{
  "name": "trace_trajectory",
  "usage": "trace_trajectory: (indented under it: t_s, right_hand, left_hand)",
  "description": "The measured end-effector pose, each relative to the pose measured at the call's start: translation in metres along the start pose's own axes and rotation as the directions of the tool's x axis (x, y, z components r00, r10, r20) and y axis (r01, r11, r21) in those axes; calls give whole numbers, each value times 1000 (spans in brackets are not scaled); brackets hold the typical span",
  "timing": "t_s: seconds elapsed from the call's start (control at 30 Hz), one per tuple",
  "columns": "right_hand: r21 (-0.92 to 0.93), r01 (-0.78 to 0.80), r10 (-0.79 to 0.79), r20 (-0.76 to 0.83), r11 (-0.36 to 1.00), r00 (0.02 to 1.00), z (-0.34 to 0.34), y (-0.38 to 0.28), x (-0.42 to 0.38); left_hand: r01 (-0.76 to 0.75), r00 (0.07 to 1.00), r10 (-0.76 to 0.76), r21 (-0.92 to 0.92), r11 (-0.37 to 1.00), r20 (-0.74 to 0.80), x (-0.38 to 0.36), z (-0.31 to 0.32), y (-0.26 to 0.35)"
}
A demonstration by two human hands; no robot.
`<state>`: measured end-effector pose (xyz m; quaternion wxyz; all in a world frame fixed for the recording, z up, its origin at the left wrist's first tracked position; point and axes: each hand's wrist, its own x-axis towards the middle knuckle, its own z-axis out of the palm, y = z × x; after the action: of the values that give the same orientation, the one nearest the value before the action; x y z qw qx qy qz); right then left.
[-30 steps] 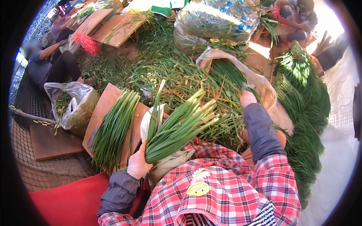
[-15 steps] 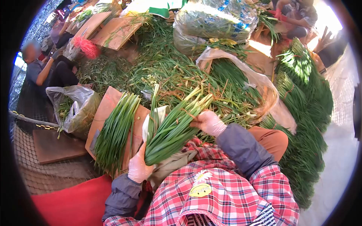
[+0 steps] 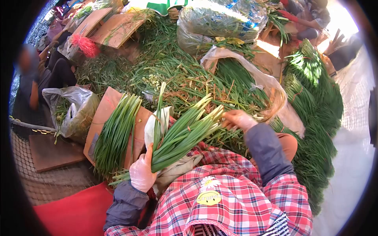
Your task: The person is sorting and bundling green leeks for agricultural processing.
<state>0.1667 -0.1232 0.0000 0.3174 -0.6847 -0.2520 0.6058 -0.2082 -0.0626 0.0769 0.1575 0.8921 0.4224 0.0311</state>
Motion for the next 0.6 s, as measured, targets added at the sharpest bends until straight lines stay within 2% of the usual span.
trace_trajectory:
  t_s: [0.03, 0.07, 0.1, 0.17, 0.27, 0.37, 0.43, 0.5, 0.53, 0.6]
  right_hand:
    - [144, 49, -52, 20, 988, 998, 20, -3, -2]
    - [304, 116, -114, -26, 945, 993, 39, 1, 4]
    - [450, 95, -87, -40, 888, 995, 50, 10, 19]
    - [482, 83, -47, -87, 872, 995, 62, 17, 29]
    - [313, 120, -92, -104, 942, 990, 63, 21, 31]
    - [-56, 308, -311, -51, 950, 949, 83, -5, -7]
    - [-126, 321, -263, 341, 939, 902, 99, -30, -48]
    - [-56, 261, -155, 679, 964, 718, 104, -52, -76]
    - [-16, 435, -314, 668, 900, 674, 99, -57, -82]
    - [13, 255, -222, 541, 967, 811, 68, -74, -89]
  left_hand:
    - [-17, 1000, 17, 18, 1000, -2, 2, 1, 2]
    - [-32, 999, 32, 36, 999, 0, 0, 1, 4]
    - [-46, 999, 46, 54, 997, 2, -1, 2, 5]
    - [-29, 999, 27, 79, 996, 26, -4, 3, 5]
    - [-4, 999, -2, 110, 994, 54, -4, 3, 4]
    - [34, 996, -40, 83, 996, 76, 0, 4, 5]
    - [60, 992, -65, 49, 997, 112, 1, 5, 6]
    - [102, 987, -103, 15, 995, 126, 6, 6, 7]
    - [117, 984, -119, 19, 993, 133, 5, 6, 7]
    - [149, 978, -153, 33, 988, 141, 7, 6, 5]
